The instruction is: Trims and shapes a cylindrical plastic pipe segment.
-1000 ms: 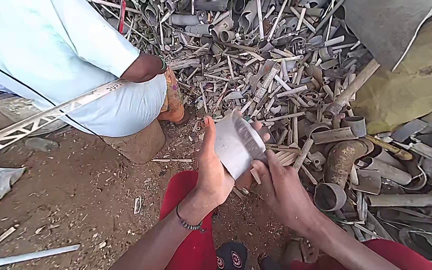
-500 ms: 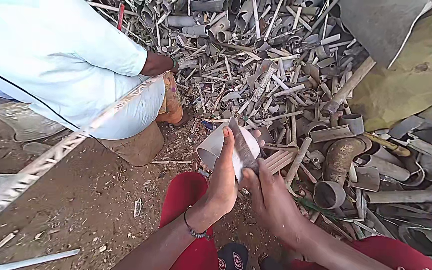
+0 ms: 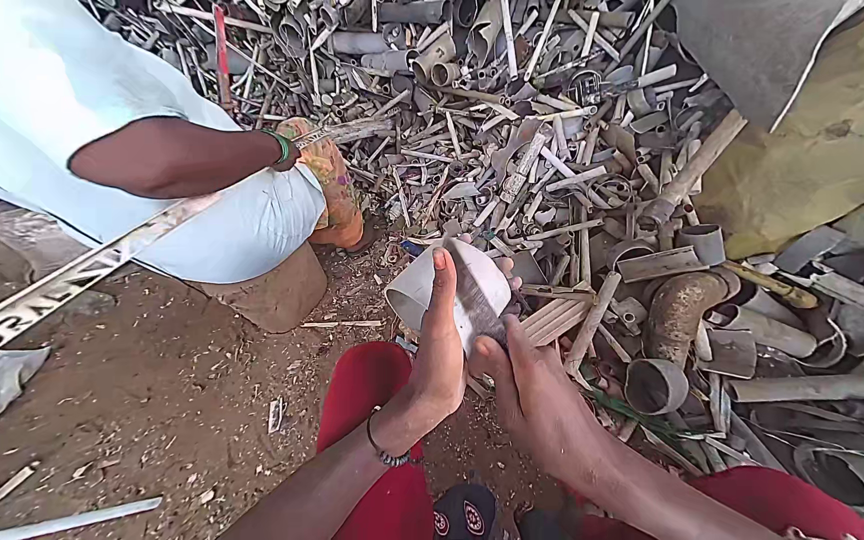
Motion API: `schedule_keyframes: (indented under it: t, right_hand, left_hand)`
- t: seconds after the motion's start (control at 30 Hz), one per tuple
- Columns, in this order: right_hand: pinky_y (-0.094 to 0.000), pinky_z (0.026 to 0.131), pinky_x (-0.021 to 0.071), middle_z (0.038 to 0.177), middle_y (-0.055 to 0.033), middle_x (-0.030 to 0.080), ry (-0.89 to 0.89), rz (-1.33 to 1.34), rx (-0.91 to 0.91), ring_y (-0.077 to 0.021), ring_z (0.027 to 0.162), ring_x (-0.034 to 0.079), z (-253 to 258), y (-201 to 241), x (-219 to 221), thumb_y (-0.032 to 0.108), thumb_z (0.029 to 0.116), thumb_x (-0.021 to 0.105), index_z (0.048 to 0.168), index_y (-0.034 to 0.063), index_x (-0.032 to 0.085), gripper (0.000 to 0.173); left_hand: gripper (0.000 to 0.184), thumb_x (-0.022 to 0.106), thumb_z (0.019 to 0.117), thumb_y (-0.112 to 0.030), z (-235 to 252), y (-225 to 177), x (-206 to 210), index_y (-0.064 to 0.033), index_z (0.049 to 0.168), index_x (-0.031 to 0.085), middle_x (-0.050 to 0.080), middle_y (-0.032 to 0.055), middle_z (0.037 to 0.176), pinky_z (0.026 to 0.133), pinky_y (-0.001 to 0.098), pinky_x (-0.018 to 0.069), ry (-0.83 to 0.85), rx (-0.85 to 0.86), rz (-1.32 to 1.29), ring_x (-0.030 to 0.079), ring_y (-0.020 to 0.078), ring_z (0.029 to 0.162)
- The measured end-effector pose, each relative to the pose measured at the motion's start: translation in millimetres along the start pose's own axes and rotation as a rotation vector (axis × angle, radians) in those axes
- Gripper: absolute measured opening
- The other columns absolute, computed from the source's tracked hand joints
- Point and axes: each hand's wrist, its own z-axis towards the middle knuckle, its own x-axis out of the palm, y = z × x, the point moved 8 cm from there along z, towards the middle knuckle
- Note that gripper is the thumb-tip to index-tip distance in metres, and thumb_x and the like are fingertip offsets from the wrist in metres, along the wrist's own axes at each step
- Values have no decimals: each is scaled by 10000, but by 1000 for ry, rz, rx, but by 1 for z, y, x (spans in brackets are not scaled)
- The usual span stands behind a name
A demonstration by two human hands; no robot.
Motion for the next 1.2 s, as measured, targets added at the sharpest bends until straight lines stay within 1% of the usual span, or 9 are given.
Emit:
schedule_keyframes:
  t: [0.1,0.23,0.47,0.67,0.87,0.97,1.03,1.1,1.2]
  right_hand:
    - [-308,477,452,555,17,472,41,6,3,-123,477,528,3,0,-6,327,1096,377,1066,12,600,387]
    - [-264,510,495,613,21,523,-39,55,99,-76,513,558,18,-19,-23,308,1104,359,1202,-57,586,441]
    - [-308,450,468,557,7,494,46,32,-40,-140,476,556,-5,15,0,313,1088,398,1066,21,601,357]
    - [-295,478,445,563,22,485,-104,-132,5,-120,483,531,17,-8,-37,310,1094,371,1111,-6,604,393]
    - [-337,478,493,584,-3,518,47,34,18,-158,502,573,6,14,-12,293,1093,408,1114,3,591,344]
    - [-313,499,490,587,12,519,-38,32,49,-121,503,555,27,5,-43,294,1101,404,1153,-11,598,366]
    - [-306,526,486,610,15,526,-29,-24,67,-119,534,565,30,1,-49,302,1101,388,1160,16,599,360]
    - [-376,504,511,598,-16,557,-12,-31,33,-184,523,599,22,8,-35,292,1092,412,1188,-10,602,370]
    - [-345,423,490,546,6,502,32,-54,-55,-180,456,579,-2,22,-8,295,1077,431,1060,36,582,300]
  left_hand:
    - [635,141,1084,-537,1,-1,3,-129,1469,439,725,115,1142,903,364,590,40,-20,-4,716,223,1038]
    - [609,178,1078,-546,-8,-2,5,-141,1415,482,676,35,1210,974,331,559,11,17,90,659,135,1132]
    - [727,155,1047,-628,-4,-4,6,-105,1438,474,731,139,1106,898,377,595,79,36,-12,723,242,1021]
    - [680,220,1044,-631,-10,-11,-1,-123,1445,427,646,9,1246,994,337,548,3,101,147,639,109,1163]
    - [700,111,1072,-553,1,-14,-3,-80,1470,439,717,116,1153,922,397,597,89,192,111,709,236,1060]
    - [652,207,1062,-598,-6,-21,-8,-126,1463,408,633,-16,1300,1039,332,524,-38,256,220,605,92,1223]
    - [697,229,1049,-623,-9,-17,-4,-92,1478,372,604,-15,1325,1064,321,499,-34,247,244,576,73,1252]
    - [757,166,1043,-631,-4,-13,0,-72,1506,381,651,44,1289,1025,337,526,35,224,212,627,134,1197]
    - [821,146,1016,-691,2,-12,1,-56,1481,380,708,118,1179,940,396,590,99,242,153,703,240,1081]
